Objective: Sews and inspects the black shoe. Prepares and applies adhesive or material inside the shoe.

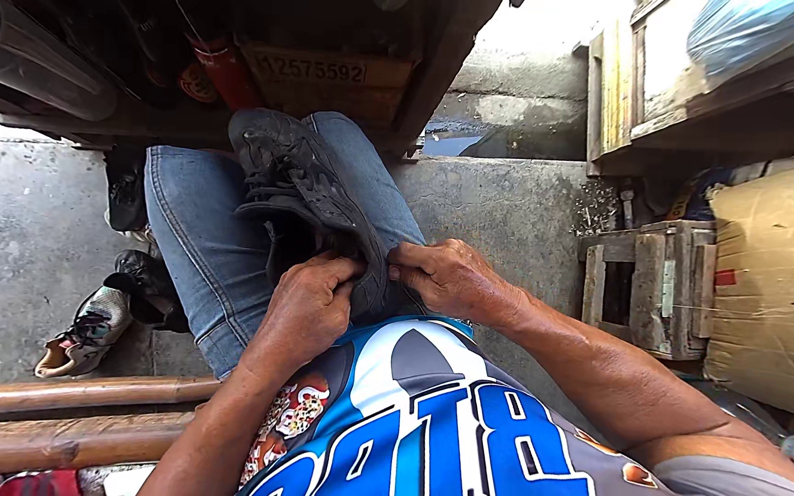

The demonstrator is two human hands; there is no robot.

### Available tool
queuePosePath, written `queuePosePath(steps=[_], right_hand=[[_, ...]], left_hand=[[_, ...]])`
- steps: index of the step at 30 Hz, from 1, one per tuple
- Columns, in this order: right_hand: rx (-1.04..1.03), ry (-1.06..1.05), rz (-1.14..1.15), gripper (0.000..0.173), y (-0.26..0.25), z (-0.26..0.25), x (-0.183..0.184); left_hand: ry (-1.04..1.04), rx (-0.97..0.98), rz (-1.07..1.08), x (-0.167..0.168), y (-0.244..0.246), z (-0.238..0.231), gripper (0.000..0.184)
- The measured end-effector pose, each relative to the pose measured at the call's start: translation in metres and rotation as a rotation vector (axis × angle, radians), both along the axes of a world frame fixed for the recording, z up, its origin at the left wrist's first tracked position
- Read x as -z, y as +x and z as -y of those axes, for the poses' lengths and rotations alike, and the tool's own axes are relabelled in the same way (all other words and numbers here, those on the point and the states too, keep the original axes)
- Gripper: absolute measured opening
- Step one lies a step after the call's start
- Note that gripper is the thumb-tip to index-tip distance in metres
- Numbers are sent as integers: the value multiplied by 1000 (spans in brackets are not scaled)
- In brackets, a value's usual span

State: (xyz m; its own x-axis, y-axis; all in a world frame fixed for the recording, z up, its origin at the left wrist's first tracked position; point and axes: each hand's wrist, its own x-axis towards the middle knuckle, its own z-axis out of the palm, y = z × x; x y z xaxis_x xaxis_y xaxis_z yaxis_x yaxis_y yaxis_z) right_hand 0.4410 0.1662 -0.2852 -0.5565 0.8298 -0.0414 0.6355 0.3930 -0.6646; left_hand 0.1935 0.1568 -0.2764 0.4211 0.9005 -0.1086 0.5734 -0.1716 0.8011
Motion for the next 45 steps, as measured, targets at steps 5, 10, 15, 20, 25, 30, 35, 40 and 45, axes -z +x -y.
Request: queuePosePath(steps=[5, 10, 15, 20, 25, 30, 35, 40, 45], right_hand=[[20, 1, -37, 22, 1, 3, 4], [-106, -94, 9, 18, 3, -8, -8], [-149, -203, 7, 17, 10, -12, -20], [-67, -565, -190, 19, 27, -13, -18], [121, -805, -347, 22, 42, -10, -20], [61, -658, -283, 28, 32, -4, -24], [-1, -524, -226, 41, 22, 1, -19], [-42, -296, -281, 27, 11, 4, -14], [-92, -222, -290, 25, 7, 3, -6]], left_hand=[[4, 16, 1, 1, 0, -1, 24], [-49, 20, 14, 4, -6, 0, 21], [-79, -1, 33, 6, -9, 0, 21], [-68, -22, 66, 8, -10, 1, 20], [-116, -20, 146, 14, -18, -2, 16], [-89, -71, 146, 13, -21, 1, 12], [61, -278, -90, 12, -21, 13, 14], [-214, -210, 447, 8, -38, 13, 34], [-319, -121, 398, 0, -38, 11, 58]])
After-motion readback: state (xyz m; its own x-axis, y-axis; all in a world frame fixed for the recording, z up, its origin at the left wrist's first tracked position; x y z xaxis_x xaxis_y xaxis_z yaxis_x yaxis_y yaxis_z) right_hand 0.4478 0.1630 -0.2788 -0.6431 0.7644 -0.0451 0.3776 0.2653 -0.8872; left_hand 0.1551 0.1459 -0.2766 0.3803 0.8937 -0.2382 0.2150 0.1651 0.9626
